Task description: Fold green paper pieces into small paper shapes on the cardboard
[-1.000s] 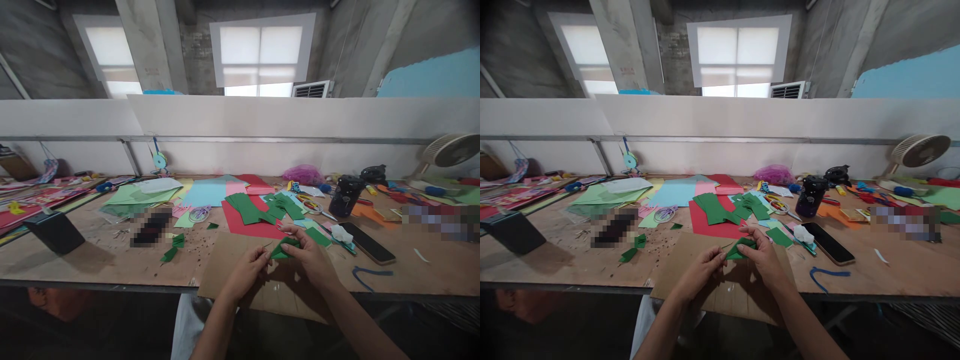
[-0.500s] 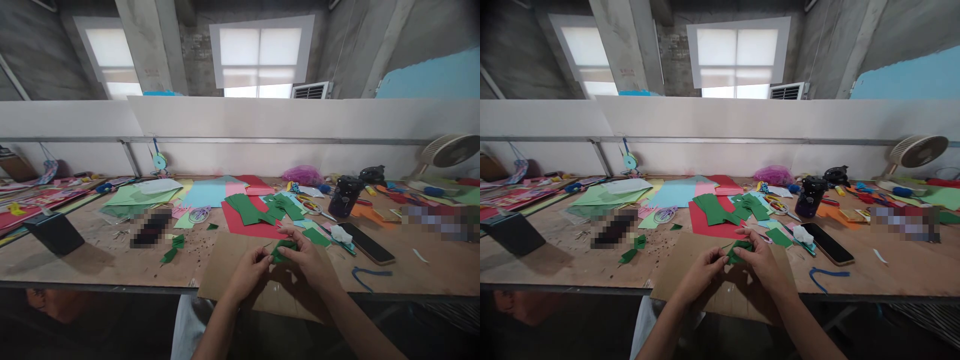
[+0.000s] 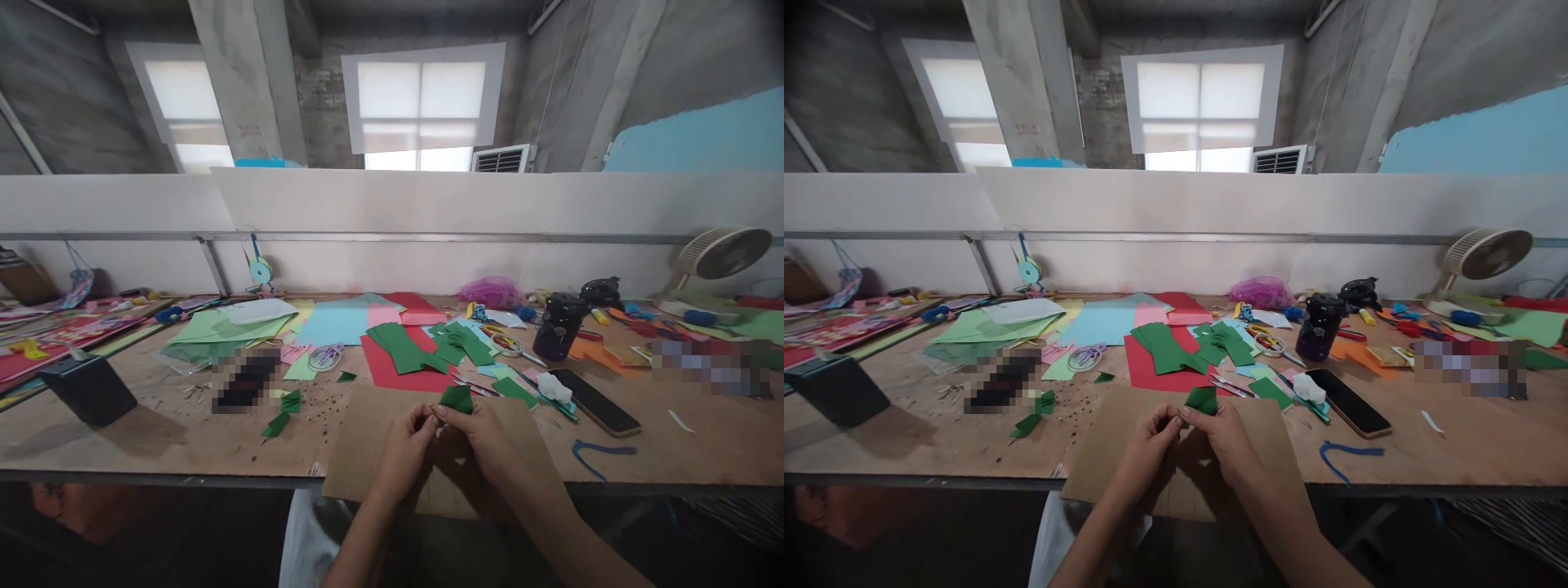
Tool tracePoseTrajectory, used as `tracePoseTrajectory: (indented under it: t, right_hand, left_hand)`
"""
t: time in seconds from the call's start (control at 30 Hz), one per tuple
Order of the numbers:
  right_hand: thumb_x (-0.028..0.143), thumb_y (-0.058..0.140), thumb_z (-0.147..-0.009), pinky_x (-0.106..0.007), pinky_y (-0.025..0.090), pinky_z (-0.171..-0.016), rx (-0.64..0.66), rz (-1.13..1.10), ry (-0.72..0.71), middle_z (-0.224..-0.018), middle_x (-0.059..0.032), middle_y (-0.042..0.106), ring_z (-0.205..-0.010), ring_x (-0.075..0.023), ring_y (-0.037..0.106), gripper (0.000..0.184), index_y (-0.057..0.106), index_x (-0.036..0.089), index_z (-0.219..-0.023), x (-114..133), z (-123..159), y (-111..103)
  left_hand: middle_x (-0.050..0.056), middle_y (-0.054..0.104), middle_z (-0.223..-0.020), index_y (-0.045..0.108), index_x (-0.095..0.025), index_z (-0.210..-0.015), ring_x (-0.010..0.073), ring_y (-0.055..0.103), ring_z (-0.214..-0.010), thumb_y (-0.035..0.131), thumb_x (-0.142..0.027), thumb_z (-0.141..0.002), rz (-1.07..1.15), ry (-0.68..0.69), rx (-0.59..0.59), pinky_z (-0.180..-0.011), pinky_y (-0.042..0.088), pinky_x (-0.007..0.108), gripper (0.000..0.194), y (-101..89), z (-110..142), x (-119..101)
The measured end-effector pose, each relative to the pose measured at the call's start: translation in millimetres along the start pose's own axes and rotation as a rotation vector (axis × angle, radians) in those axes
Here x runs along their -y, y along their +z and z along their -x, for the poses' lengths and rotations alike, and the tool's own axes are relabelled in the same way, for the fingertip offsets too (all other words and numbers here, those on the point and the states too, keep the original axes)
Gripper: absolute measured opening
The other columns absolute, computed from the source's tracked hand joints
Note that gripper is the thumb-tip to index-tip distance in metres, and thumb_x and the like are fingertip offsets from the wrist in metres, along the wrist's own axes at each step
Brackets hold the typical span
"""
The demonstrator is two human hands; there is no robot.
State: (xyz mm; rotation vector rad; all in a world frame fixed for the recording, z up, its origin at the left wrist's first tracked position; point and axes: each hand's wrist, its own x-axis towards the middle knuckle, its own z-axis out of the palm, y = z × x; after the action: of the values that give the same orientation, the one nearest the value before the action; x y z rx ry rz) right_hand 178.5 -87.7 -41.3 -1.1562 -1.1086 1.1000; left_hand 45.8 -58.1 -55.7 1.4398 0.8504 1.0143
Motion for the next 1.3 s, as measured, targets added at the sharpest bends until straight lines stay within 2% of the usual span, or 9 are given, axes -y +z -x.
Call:
tracePoseTrajectory:
  t: [0.1, 0.17, 0.37, 0.53, 0.63, 0.87, 1.07, 1.23, 1.3]
  right_hand:
    - [0.043, 0.074, -0.067, -0.027, 0.042, -0.055, 0.034, -0.124, 0.049, -0.066, 0.0005, 0.065, -0.055, -0.0149, 0.054, 0.025, 0.064, 0.021, -0.070, -0.7, -3.6, -1.1]
    - [0.044, 0.075, -0.066, -0.027, 0.042, -0.056, 0.009, -0.137, 0.053, -0.068, 0.0010, 0.065, -0.056, -0.0155, 0.055, 0.026, 0.063, 0.021, -0.071, -0.5, -7.1, -2.0]
    - [0.046, 0.074, -0.066, -0.025, 0.039, -0.053, -0.131, -0.073, -0.008, -0.061, 0.0024, 0.058, -0.054, -0.0140, 0.051, 0.031, 0.059, 0.020, -0.067, 6.1, -22.1, -11.3]
    - [0.049, 0.071, -0.069, -0.025, 0.038, -0.053, -0.157, 0.043, -0.082, -0.069, 0.0007, 0.058, -0.055, -0.0128, 0.047, 0.030, 0.063, 0.020, -0.073, 15.7, -20.0, -18.9]
    - [0.047, 0.072, -0.069, -0.027, 0.042, -0.058, -0.144, 0.071, -0.093, -0.069, 0.0004, 0.058, -0.059, -0.0147, 0.052, 0.029, 0.061, 0.020, -0.071, 15.9, -14.3, -19.5]
    - [0.044, 0.072, -0.069, -0.029, 0.046, -0.062, -0.142, -0.004, -0.021, -0.066, 0.0021, 0.057, -0.060, -0.0170, 0.060, 0.029, 0.057, 0.020, -0.070, 6.3, -14.6, -18.5]
    - [0.042, 0.073, -0.068, -0.028, 0.045, -0.060, -0.160, -0.041, -0.015, -0.063, 0.0033, 0.056, -0.059, -0.0161, 0.059, 0.027, 0.056, 0.021, -0.068, 7.3, -13.1, -17.0]
    - [0.039, 0.072, -0.069, -0.028, 0.047, -0.063, 0.004, -0.127, 0.049, -0.075, 0.0021, 0.065, -0.064, -0.0159, 0.060, 0.023, 0.061, 0.023, -0.081, 16.5, -8.7, -10.2]
    - [0.039, 0.073, -0.069, -0.028, 0.046, -0.060, 0.043, -0.129, 0.083, -0.072, 0.0017, 0.065, -0.062, -0.0155, 0.059, 0.023, 0.062, 0.022, -0.080, 15.9, -8.6, -8.4]
  left_hand:
    - [-0.004, 0.046, -0.061, 0.053, -0.017, -0.069, 0.0114, 0.041, -0.059, 0.056, -0.039, -0.081, 0.003, -0.001, 0.010, -0.059, 0.032, 0.023, 0.025, -0.5, 0.0, 2.4]
    - [-0.004, 0.046, -0.059, 0.052, -0.017, -0.068, 0.0111, 0.040, -0.058, 0.057, -0.040, -0.080, 0.012, -0.009, 0.017, -0.058, 0.031, 0.023, 0.026, -0.6, 0.2, 3.3]
    - [-0.005, 0.045, -0.055, 0.051, -0.018, -0.068, 0.0093, 0.039, -0.052, 0.059, -0.045, -0.079, 0.033, -0.052, 0.017, -0.052, 0.029, 0.022, 0.031, -1.1, -0.5, 8.1]
    - [-0.007, 0.042, -0.051, 0.050, -0.019, -0.072, 0.0071, 0.034, -0.040, 0.058, -0.053, -0.077, 0.101, -0.122, -0.048, -0.041, 0.024, 0.020, 0.035, -1.3, -3.1, 13.6]
    - [-0.009, 0.039, -0.050, 0.048, -0.020, -0.072, 0.0064, 0.032, -0.037, 0.056, -0.056, -0.076, 0.117, -0.156, -0.073, -0.037, 0.022, 0.019, 0.037, -1.0, -3.7, 13.6]
    - [-0.007, 0.040, -0.052, 0.050, -0.019, -0.072, 0.0075, 0.035, -0.044, 0.054, -0.053, -0.080, 0.070, -0.095, -0.091, -0.045, 0.026, 0.020, 0.035, -2.3, -4.8, 17.8]
    - [-0.004, 0.045, -0.060, 0.054, -0.018, -0.071, 0.0105, 0.039, -0.056, 0.055, -0.050, -0.081, -0.019, -0.011, -0.110, -0.054, 0.029, 0.022, 0.033, -3.2, -4.6, 18.3]
    - [-0.003, 0.048, -0.064, 0.055, -0.017, -0.072, 0.0120, 0.043, -0.062, 0.053, -0.045, -0.083, -0.069, 0.040, -0.097, -0.058, 0.032, 0.022, 0.030, -2.6, -3.5, 16.8]
    - [-0.003, 0.048, -0.063, 0.054, -0.017, -0.071, 0.0112, 0.042, -0.060, 0.055, -0.045, -0.083, -0.076, 0.029, -0.083, -0.057, 0.032, 0.022, 0.030, -2.1, -3.2, 16.9]
